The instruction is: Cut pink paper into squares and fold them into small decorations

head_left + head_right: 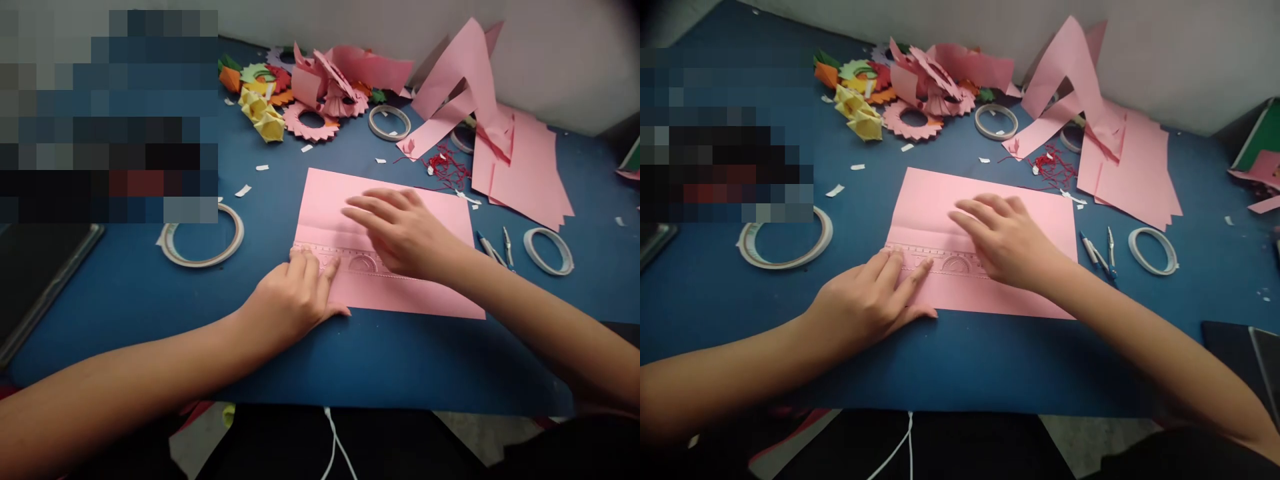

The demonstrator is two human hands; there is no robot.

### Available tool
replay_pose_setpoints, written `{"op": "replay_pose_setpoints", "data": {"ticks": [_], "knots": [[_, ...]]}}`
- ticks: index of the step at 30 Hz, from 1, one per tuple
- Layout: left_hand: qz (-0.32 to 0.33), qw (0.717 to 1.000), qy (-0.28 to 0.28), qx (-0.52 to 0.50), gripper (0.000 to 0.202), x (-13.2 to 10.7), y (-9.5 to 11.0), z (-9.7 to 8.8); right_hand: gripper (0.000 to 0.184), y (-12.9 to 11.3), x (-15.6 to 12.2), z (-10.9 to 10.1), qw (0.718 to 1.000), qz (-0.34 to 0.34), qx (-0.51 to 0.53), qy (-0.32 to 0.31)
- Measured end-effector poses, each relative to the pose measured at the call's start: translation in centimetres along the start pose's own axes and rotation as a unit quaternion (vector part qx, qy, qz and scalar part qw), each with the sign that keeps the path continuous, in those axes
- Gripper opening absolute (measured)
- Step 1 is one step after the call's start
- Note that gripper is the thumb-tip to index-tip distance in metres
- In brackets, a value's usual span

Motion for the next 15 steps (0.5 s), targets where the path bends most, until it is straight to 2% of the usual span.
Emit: {"op": "replay_pose_setpoints", "data": {"ticks": [4,6,8,12,15], "knots": [[-0.014,1.0,0.007,0.024,0.069,0.1,0.0,-0.1,0.051,-2.8,6.4,3.2,0.992,-0.092,-0.028,-0.086],[-0.022,0.999,0.005,0.027,0.07,0.1,-0.1,0.0,0.044,-4.0,8.2,4.2,0.983,-0.136,-0.047,-0.11],[-0.026,0.999,0.001,0.02,0.071,0.1,0.0,0.2,0.035,-4.9,9.1,4.4,0.977,-0.162,-0.071,-0.118],[-0.036,0.999,0.01,0.007,0.073,0.0,-0.1,0.2,0.018,-5.6,9.4,3.8,0.972,-0.169,-0.104,-0.124],[-0.039,0.999,0.02,0.021,0.073,-0.1,-0.1,0.1,0.014,-6.0,9.5,3.4,0.971,-0.172,-0.103,-0.131]]}}
Point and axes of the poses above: each hand's wrist, its own x-axis towards the middle knuckle, its own z-axis out of the palm, y = z × x, the point moved 10 cm from there along x, towards the middle knuckle, and after that the axes turned 14 degrees about x, right-handed, at the moved point
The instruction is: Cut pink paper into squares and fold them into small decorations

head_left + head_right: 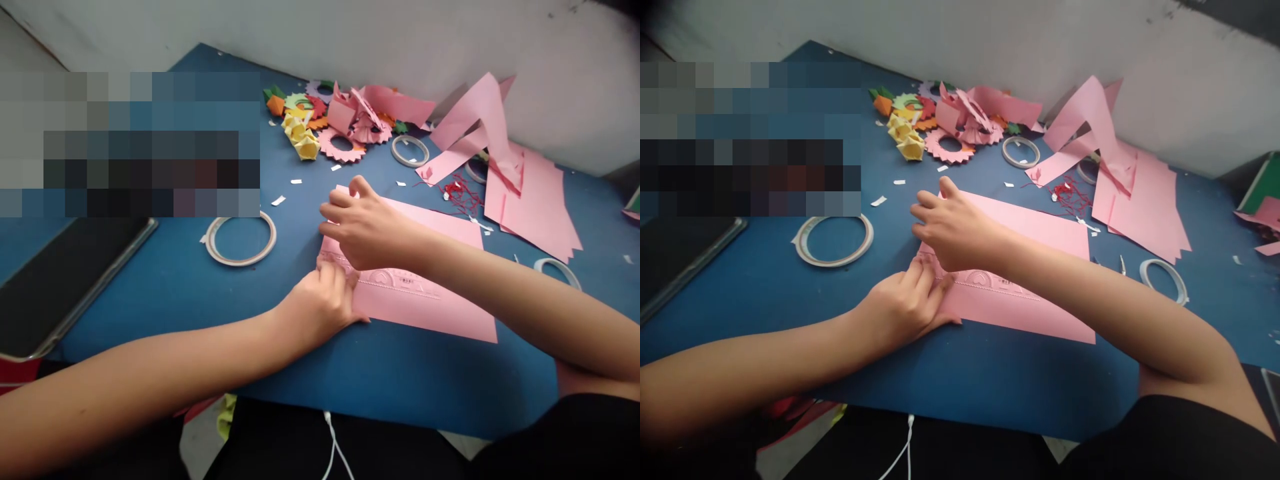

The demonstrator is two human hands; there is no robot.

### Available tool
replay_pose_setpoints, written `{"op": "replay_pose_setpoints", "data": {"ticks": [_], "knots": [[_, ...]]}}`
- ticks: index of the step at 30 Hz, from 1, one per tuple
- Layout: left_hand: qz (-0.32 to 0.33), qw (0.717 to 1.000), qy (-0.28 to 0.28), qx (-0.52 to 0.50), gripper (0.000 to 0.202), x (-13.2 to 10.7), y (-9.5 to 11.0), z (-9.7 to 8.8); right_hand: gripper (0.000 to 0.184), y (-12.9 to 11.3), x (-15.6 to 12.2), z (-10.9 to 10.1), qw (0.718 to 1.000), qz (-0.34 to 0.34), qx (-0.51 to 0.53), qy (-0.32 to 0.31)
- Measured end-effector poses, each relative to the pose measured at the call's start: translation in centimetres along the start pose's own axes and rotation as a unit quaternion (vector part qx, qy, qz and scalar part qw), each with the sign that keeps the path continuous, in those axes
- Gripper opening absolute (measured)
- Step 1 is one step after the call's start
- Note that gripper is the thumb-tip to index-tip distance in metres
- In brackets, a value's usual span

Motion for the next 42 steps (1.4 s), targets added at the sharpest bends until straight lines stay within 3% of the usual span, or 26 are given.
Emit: {"op": "replay_pose_setpoints", "data": {"ticks": [7,11,13,16,19,21,23,26,32,42], "knots": [[0.0,1.0,0.001,-0.01,0.069,-0.1,0.2,0.1,0.015,2.5,1.1,1.1,0.992,0.057,0.094,-0.062],[0.006,1.0,-0.018,0.005,0.071,0.0,0.3,0.2,0.025,6.8,0.7,1.1,0.971,0.157,0.176,-0.043],[0.011,0.999,-0.03,0.008,0.069,0.0,0.3,0.4,0.034,9.8,-0.1,1.2,0.94,0.237,0.245,-0.02],[0.007,0.999,-0.033,0.005,0.069,-0.2,0.5,0.7,0.044,12.8,-1.2,2.0,0.868,0.316,0.384,0.01],[-0.028,1.0,-0.008,0.009,0.074,-0.5,0.4,0.9,0.048,13.6,-1.4,2.7,0.8,0.345,0.489,0.033],[-0.04,0.999,-0.003,0.013,0.075,-0.7,0.6,1.2,0.051,12.9,-1.1,3.1,0.779,0.338,0.528,0.027],[-0.036,0.999,-0.011,0.018,0.076,-0.7,0.7,1.5,0.055,11.7,-0.6,2.9,0.797,0.309,0.519,0.015],[-0.022,0.999,-0.016,0.017,0.077,-0.5,0.6,1.2,0.059,9.4,0.3,2.2,0.852,0.238,0.466,-0.016],[-0.006,1.0,-0.018,0.005,0.073,-0.3,0.2,0.5,0.057,6.2,0.9,2.4,0.904,0.17,0.38,-0.102],[-0.01,1.0,0.0,-0.004,0.076,-0.3,0.2,0.3,0.044,4.8,1.1,2.5,0.94,0.179,0.263,-0.123]]}}
Point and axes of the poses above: each hand's wrist, its own x-axis towards the middle knuckle, its own z-axis out of the palm, y = z × x, the point moved 10 cm from there along x, towards the middle knuckle, and after that the axes turned 14 degrees about x, right-handed, at the moved point
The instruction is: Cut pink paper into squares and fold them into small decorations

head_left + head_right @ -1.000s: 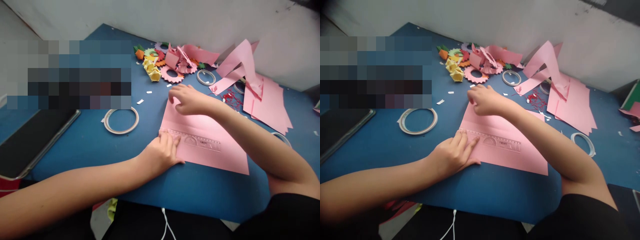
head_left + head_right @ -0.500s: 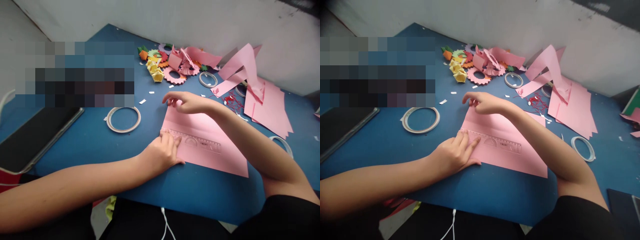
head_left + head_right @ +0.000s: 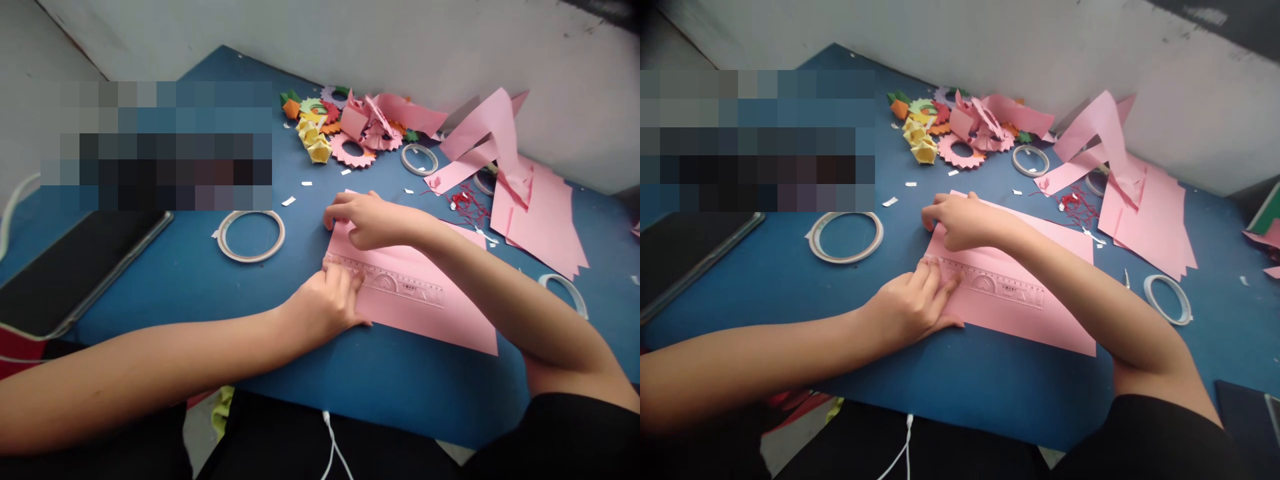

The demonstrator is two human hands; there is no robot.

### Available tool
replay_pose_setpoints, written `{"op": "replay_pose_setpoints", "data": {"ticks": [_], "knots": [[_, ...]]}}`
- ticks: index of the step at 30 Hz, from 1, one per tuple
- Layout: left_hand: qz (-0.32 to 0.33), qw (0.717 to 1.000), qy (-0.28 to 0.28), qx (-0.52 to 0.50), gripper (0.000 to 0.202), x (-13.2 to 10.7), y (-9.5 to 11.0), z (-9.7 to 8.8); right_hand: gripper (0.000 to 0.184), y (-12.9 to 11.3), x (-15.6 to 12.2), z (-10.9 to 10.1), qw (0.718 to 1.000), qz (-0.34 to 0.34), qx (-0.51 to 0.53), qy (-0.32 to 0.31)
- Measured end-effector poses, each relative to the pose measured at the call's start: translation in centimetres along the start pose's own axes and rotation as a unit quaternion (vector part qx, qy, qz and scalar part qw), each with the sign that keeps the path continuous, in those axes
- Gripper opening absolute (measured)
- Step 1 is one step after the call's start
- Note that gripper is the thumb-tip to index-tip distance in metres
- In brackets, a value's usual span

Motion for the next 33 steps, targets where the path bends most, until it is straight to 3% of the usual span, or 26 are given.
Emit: {"op": "replay_pose_setpoints", "data": {"ticks": [5,10,15,18,21,26,33], "knots": [[0.001,1.0,-0.004,-0.003,0.076,0.2,0.0,0.1,0.035,-0.9,0.1,0.4,0.994,0.009,-0.107,0.015],[0.0,1.0,-0.02,0.011,0.076,0.1,0.2,0.4,0.019,-4.6,-0.3,-0.4,0.964,-0.073,-0.24,0.092],[0.031,0.991,-0.128,-0.034,0.076,0.3,1.0,2.0,0.011,-7.1,-1.7,-0.4,0.946,-0.048,-0.317,0.042],[0.04,0.982,-0.17,-0.077,0.069,0.5,1.4,2.9,0.019,-8.7,-2.9,-0.5,0.925,-0.051,-0.372,0.057],[0.033,0.982,-0.164,-0.084,0.061,0.8,1.5,3.0,0.029,-10.0,-4.0,0.2,0.91,-0.078,-0.398,0.079],[0.021,0.993,-0.11,-0.044,0.054,0.6,1.2,2.1,0.028,-9.4,-5.2,2.4,0.915,-0.082,-0.392,0.048],[0.012,0.999,-0.038,0.006,0.076,0.2,0.7,0.8,0.03,-6.8,-7.4,2.2,0.915,-0.127,-0.346,0.162]]}}
Point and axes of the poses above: each hand's wrist, its own x-axis towards the middle knuckle, its own z-axis out of the palm, y = z × x, the point moved 10 cm from there along x, towards the middle knuckle, and after that the axes turned 14 degrees about x, right-handed, at the moved point
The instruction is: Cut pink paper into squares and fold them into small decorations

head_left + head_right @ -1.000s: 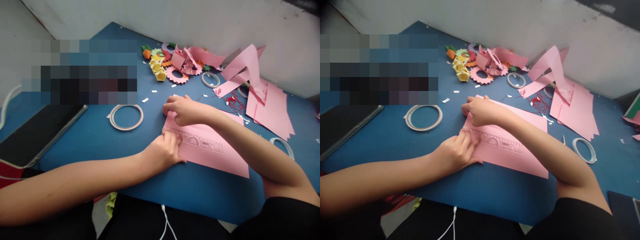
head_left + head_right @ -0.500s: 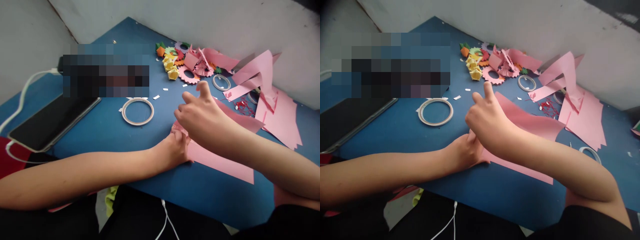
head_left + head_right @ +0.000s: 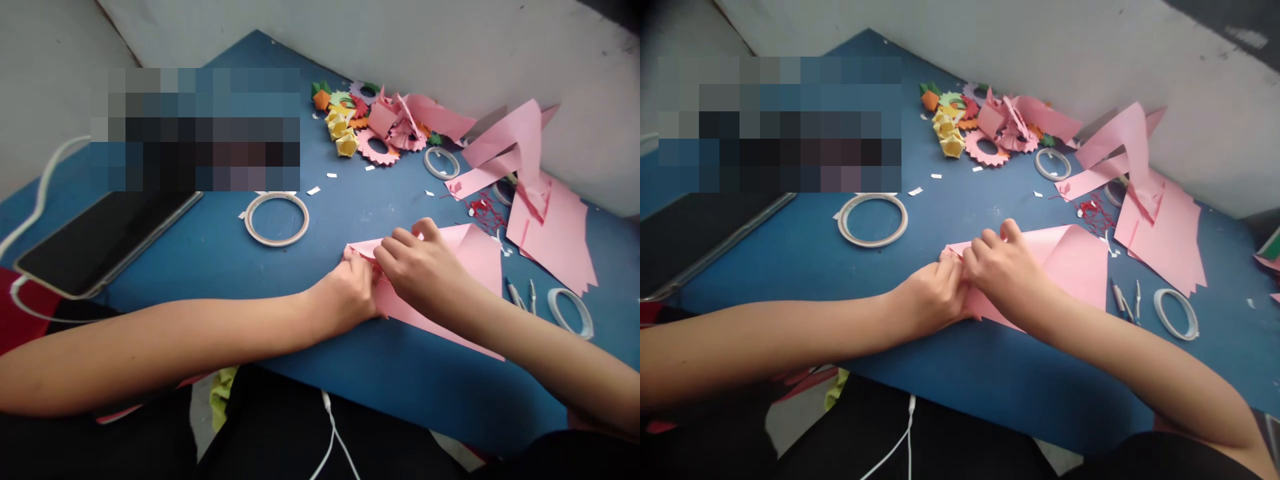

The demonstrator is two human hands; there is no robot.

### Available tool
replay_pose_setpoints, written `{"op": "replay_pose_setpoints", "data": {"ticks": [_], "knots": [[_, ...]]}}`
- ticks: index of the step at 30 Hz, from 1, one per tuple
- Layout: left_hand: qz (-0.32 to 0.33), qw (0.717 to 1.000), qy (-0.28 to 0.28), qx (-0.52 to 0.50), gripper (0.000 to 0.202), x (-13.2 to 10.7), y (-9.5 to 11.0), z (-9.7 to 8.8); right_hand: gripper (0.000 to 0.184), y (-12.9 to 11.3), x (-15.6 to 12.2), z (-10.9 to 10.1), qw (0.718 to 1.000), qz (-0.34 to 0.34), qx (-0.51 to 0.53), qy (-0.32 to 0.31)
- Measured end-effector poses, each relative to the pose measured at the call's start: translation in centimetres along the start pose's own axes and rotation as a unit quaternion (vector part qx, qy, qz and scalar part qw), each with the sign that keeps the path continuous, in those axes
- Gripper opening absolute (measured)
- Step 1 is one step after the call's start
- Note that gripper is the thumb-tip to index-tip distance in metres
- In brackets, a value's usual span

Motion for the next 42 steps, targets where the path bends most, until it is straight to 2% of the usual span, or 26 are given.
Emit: {"op": "replay_pose_setpoints", "data": {"ticks": [6,11,22,30,35,42], "knots": [[-0.008,1.0,0.02,0.011,0.073,-0.1,-0.4,-0.7,0.02,1.5,-2.1,1.1,0.997,0.046,0.049,0.031],[-0.013,1.0,0.025,0.012,0.072,-0.2,-0.6,-0.9,0.01,2.2,-3.8,1.4,0.99,0.069,0.094,0.082],[0.007,1.0,0.014,0.0,0.072,-0.3,-0.4,-0.6,0.035,2.5,-8.3,2.2,0.965,0.09,0.193,0.152],[0.023,1.0,-0.003,-0.004,0.068,-0.3,-0.4,-0.4,0.021,2.8,-11.9,3.3,0.947,0.095,0.269,0.151],[0.031,0.998,-0.043,-0.045,0.073,-0.1,-0.4,0.2,0.021,3.3,-14.8,3.9,0.931,0.146,0.299,0.15],[0.044,0.999,-0.029,-0.005,0.068,-0.1,-0.2,0.0,0.019,4.1,-20.3,4.2,0.935,0.211,0.241,0.154]]}}
Point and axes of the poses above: each hand's wrist, its own x-axis towards the middle knuckle, its own z-axis out of the palm, y = z × x, the point moved 10 cm from there along x, towards the middle knuckle, and after that the axes turned 14 degrees about x, right-handed, at the moved point
